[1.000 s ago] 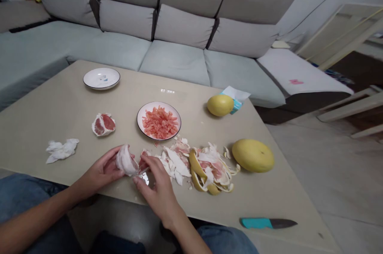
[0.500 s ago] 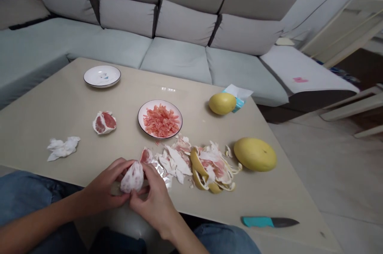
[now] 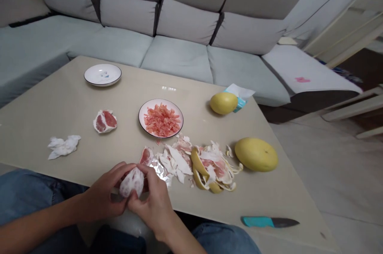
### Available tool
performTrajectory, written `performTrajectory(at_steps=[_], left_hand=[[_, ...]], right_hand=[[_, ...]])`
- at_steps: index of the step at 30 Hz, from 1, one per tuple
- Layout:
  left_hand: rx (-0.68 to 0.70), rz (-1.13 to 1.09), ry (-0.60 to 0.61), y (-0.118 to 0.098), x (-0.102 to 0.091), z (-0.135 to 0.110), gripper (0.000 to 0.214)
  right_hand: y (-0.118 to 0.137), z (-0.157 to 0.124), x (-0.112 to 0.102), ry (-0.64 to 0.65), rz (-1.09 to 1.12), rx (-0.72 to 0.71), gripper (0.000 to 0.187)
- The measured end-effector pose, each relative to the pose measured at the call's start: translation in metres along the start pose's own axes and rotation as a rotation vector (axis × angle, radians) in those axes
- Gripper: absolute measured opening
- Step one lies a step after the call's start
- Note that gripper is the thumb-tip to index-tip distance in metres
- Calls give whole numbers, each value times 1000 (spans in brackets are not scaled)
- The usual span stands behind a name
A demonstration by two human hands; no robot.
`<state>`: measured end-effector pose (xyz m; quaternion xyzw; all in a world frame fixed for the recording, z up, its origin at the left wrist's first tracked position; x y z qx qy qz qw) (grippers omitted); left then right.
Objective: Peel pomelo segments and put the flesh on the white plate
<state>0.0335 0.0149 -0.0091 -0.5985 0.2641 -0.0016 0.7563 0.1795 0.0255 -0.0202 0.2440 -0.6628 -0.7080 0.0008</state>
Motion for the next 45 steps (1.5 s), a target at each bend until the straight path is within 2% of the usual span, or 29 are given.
performTrajectory(at_steps=[2,4,10,14,23,29,38,45], left_hand=[[-7,-46,-1,2,3,-2,77],[-21,-74,-8,4,4,-3,77],[-57,-75,-19,7,2,-1,70],[-25,-8,-52,8,3,-1,66],[168,231,-133,8,9,-3,67],[177,280,-165,11,12,-2,61],[194,247,-188,14,11,-3,56],[139,71,-159,7,5,-1,55]], right_hand=[[2,2,-3,0,4,30,43],[5,4,-6,9,16,74,39],[11,5,-9,123,58,173,61],[9,1,-2,67,58,201,67],[6,-3,3,-58,52,109,61],[4,-4,2,-70,32,95,58],[5,-3,2,-78,37,102,55],[6,-2,-1,-20,69,107,51]])
Point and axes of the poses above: each hand's wrist, its own z-axis towards the middle knuckle, its own x-axis out of the palm, y = z × x, the point moved 4 cm from there along z, towards the middle knuckle, and after that the axes turned 5 degrees about x, right-handed, at the moved point
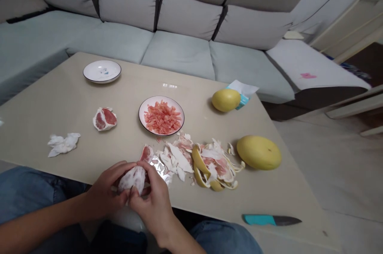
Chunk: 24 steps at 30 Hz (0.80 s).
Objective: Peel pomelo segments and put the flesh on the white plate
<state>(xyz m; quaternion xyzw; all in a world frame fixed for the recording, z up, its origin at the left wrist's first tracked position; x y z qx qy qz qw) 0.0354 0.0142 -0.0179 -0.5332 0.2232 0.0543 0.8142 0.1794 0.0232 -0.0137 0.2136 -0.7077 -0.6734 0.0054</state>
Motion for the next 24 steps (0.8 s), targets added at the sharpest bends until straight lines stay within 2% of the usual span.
performTrajectory(at_steps=[3,6,9,13,18,24], left_hand=[[-129,-153,-5,5,-1,0,54],[-350,-407,-39,13,0,0,49],[-484,-580,-47,15,3,0,51],[-501,-572,11,14,4,1,51],[-455,-397,65,12,2,1,56],[-417,-259,22,6,1,4,56]], right_hand=[[2,2,-3,19,30,54,51],[3,4,-2,75,98,113,64],[4,7,0,79,104,107,72],[1,7,4,69,74,66,73],[-5,4,8,46,65,27,77],[-10,2,12,-61,-95,-105,78]])
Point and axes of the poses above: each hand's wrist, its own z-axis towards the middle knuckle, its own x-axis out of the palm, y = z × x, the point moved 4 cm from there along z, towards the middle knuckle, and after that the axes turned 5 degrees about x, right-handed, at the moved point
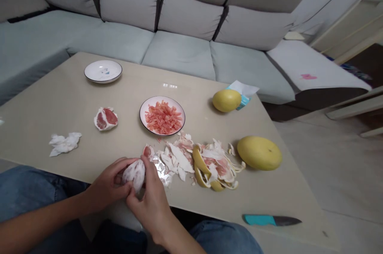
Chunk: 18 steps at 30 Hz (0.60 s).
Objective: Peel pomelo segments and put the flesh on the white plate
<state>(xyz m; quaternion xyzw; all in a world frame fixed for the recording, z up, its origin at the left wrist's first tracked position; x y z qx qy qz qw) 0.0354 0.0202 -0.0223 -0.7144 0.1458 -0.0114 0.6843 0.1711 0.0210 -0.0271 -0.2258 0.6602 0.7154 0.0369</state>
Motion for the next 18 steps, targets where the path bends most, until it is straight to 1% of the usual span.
performTrajectory(at_steps=[4,7,10,15,17,18], left_hand=[[15,39,-28,1,1,1,54],[40,61,-36,3,1,2,54],[70,32,-24,4,1,0,55],[89,13,28,3,-1,-2,56],[82,5,45,2,-2,-1,56],[69,-4,47,1,-3,0,54]], right_hand=[[3,1,1,0,-59,-75,73],[6,1,-1,-26,-71,-95,69],[6,-2,1,-48,-61,-106,70],[2,-6,3,-28,27,1,68],[4,-3,-1,16,77,68,67],[5,-1,-4,64,108,111,66]])
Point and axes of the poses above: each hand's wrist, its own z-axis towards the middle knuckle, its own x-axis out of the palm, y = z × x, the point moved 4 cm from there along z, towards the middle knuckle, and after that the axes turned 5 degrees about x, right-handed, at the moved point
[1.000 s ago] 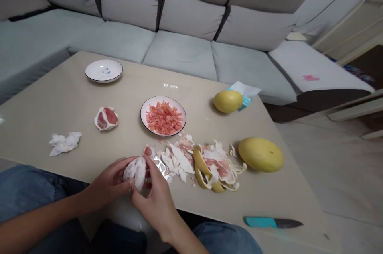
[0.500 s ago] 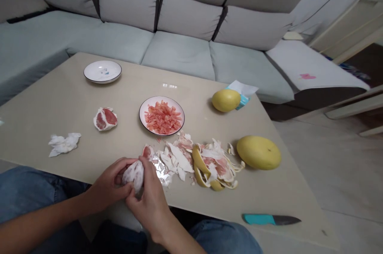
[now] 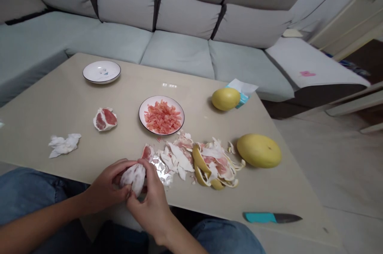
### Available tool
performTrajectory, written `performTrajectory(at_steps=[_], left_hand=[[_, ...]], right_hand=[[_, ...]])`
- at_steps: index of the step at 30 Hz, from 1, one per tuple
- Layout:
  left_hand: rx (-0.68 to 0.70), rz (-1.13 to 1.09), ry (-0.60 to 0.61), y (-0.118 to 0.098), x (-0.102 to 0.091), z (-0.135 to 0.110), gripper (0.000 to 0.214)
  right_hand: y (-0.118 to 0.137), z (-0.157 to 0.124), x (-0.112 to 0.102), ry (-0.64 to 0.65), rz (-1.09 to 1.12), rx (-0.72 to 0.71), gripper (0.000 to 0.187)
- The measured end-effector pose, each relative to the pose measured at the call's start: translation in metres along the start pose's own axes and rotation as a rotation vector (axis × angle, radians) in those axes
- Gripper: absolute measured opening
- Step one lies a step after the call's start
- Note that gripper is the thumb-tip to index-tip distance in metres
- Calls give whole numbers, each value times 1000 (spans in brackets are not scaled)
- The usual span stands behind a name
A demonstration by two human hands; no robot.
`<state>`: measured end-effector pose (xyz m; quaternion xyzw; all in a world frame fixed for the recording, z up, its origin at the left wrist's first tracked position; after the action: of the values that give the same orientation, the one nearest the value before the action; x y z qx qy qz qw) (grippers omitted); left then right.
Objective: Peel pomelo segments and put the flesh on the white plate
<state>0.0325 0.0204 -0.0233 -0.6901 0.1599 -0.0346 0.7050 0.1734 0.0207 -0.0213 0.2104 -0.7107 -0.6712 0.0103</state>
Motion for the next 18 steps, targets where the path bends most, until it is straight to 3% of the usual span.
performTrajectory(at_steps=[4,13,18], left_hand=[[-48,-21,7,2,-2,3,50],[4,74,81,1,-3,1,65],[95,195,53,-2,-4,-2,62]], right_hand=[[4,8,-10,212,149,155,58],[3,10,-16,118,187,22,54],[6,8,-17,91,138,7,56]])
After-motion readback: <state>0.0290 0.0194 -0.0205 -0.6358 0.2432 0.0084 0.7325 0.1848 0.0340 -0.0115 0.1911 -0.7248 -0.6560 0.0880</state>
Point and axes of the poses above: each hand's wrist, its own z-axis towards the middle knuckle, its own x-axis out of the palm, y = z × x, the point moved 4 cm from there along z, towards the middle knuckle, and after that the axes turned 5 degrees about x, right-handed, at the moved point
